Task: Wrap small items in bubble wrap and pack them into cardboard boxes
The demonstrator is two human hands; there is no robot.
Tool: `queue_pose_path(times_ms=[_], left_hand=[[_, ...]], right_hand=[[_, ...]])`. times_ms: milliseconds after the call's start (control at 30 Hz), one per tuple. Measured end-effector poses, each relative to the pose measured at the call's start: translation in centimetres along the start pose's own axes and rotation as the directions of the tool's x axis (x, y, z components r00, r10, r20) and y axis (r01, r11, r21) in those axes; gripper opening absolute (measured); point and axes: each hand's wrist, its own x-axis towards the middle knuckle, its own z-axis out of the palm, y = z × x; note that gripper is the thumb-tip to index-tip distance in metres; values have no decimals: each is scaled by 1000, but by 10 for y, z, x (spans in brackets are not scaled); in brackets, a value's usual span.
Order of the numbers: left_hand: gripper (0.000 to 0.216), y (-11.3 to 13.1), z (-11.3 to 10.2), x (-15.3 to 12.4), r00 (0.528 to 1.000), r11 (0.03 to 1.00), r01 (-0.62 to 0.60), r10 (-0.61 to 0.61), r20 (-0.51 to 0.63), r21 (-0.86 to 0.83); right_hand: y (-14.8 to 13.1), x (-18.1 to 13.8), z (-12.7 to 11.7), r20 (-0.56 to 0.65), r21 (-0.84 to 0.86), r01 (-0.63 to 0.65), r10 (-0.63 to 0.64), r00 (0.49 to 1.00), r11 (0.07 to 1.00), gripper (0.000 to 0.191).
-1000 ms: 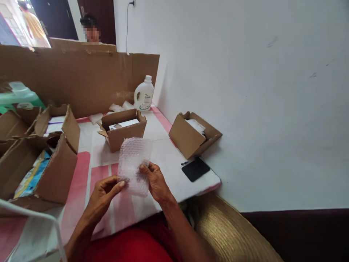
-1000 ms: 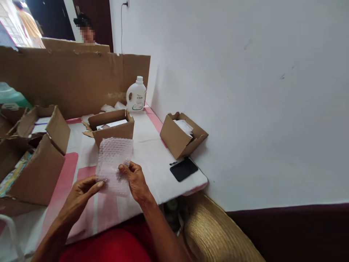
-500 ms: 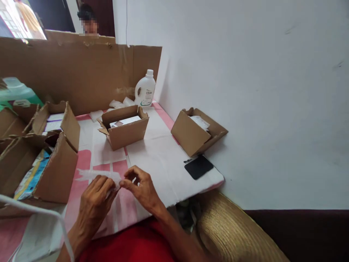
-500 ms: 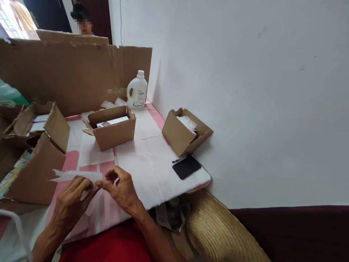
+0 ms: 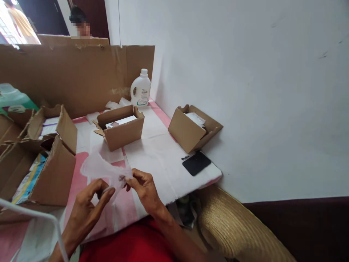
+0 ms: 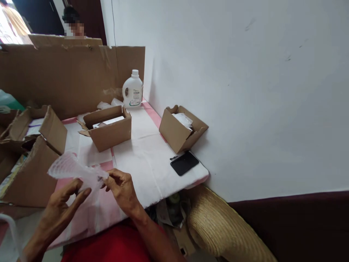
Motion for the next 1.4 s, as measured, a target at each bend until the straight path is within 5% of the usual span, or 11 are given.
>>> queue_pose_path(times_ms=[133,267,500,667,833,1033,1100,1200,1233,1300,1400], left_hand=[[37,-6,-21,10,987,986,159,-158,18,-51],[34,-12,-38,42,985,984,171,-171,2,-45],[28,-42,17,87,988,914,-157,146,58,374],[24,-45,61,46,945,829,-316,321,70,461],[31,-46,71,-21,936,830,-340,342,78,443],[50,-63,71,-72,975,844,-213,216,51,493],[60,-68,74,-80,981,832,-185,186,52,522],[70,-80,81,-91,986,815,-159,160,47,557],[70,-86,83,-95,984,809,-164,174,38,565],[70,-103,89,-104,979,797,-184,203,32,575],[71,-127,95,-112,989,792,-142,135,56,593]], right_hand=[[10,-3,-9,-117,239,-76,106,987,968,18],[18,-15,-18,-188,445,-189,298,936,875,23],[51,-42,-40,-391,484,-235,448,804,843,35],[62,-57,-58,-454,463,-249,469,758,851,35],[54,-78,-77,-490,391,-309,481,727,867,41],[30,-108,-92,-366,-182,-588,501,784,788,53],[19,-108,-74,-248,-407,-504,439,864,762,50],[16,-89,-25,52,-652,-113,193,980,750,31],[21,-79,-7,167,-691,43,101,981,721,24],[38,-57,24,399,-723,323,-13,917,610,52],[73,-27,48,579,-762,516,53,814,391,78]])
